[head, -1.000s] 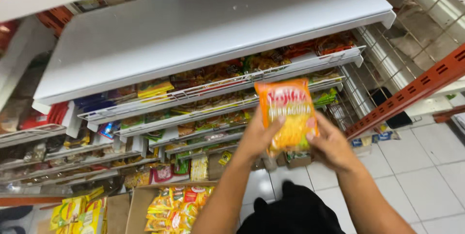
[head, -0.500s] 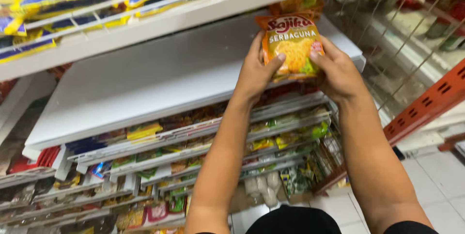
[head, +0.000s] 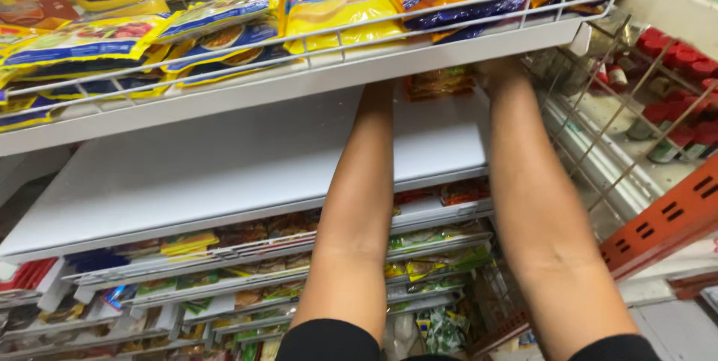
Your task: The person cleans seasoning packets by hand with a cloth and organizes them on a shelf.
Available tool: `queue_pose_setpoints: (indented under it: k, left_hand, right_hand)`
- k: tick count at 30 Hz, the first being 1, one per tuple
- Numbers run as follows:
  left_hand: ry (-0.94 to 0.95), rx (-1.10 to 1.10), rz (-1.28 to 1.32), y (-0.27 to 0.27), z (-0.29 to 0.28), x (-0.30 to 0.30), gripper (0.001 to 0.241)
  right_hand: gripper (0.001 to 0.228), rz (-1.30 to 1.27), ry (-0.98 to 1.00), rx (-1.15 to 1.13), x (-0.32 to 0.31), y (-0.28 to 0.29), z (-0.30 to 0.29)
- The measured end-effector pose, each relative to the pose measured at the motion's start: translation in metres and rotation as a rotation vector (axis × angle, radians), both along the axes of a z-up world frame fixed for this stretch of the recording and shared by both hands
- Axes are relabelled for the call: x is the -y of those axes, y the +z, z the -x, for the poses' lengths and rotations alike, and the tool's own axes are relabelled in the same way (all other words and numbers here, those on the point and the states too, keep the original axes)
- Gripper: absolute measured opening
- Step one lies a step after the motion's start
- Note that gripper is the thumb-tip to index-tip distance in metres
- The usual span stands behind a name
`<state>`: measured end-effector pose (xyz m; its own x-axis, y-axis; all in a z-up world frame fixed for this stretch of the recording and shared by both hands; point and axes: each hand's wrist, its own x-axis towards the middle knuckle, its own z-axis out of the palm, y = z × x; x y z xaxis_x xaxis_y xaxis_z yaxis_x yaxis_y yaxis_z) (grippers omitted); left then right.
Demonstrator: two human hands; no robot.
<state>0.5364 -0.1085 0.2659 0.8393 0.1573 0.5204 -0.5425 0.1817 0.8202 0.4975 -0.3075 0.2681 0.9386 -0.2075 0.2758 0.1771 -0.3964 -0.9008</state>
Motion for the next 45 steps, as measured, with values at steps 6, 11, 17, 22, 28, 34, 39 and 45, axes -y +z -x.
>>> queue_pose_setpoints:
  k: [6,11,17,22,28,34,39,45]
  left_hand:
    - [0.087,-0.039,-0.066,-0.019,-0.014,-0.002,0.056]
    - [0.137,-0.052,-0.113,-0.026,-0.025,-0.006,0.055]
    - [0.179,-0.072,-0.142,-0.034,-0.03,-0.005,0.054]
    - [0.197,-0.054,-0.179,-0.022,-0.035,-0.002,0.053]
    - [0.215,-0.077,-0.235,-0.029,-0.027,-0.002,0.053]
    - [0.24,-0.084,-0.29,-0.026,-0.023,-0.002,0.052]
    - [0.263,-0.098,-0.348,-0.023,-0.02,-0.002,0.051]
    - [0.284,-0.098,-0.449,-0.016,-0.011,0.001,0.051]
  right_hand:
    - [0.04,0.18,-0.076,0.027,0.013,-0.029,-0.014]
    - [0.041,0.244,-0.056,0.059,0.021,-0.03,-0.011]
    - [0.043,0.347,0.018,0.045,0.022,-0.034,-0.009]
    - [0.045,0.418,-0.011,0.065,0.016,-0.025,-0.009]
    - [0.047,0.461,-0.051,0.045,0.007,-0.026,-0.003]
    - [0.049,0.482,-0.03,0.083,0.008,-0.031,-0.005]
    - [0.055,0.449,0.053,0.431,0.012,-0.043,-0.009]
    - [0.043,0.497,0.073,0.423,0.013,-0.047,-0.016]
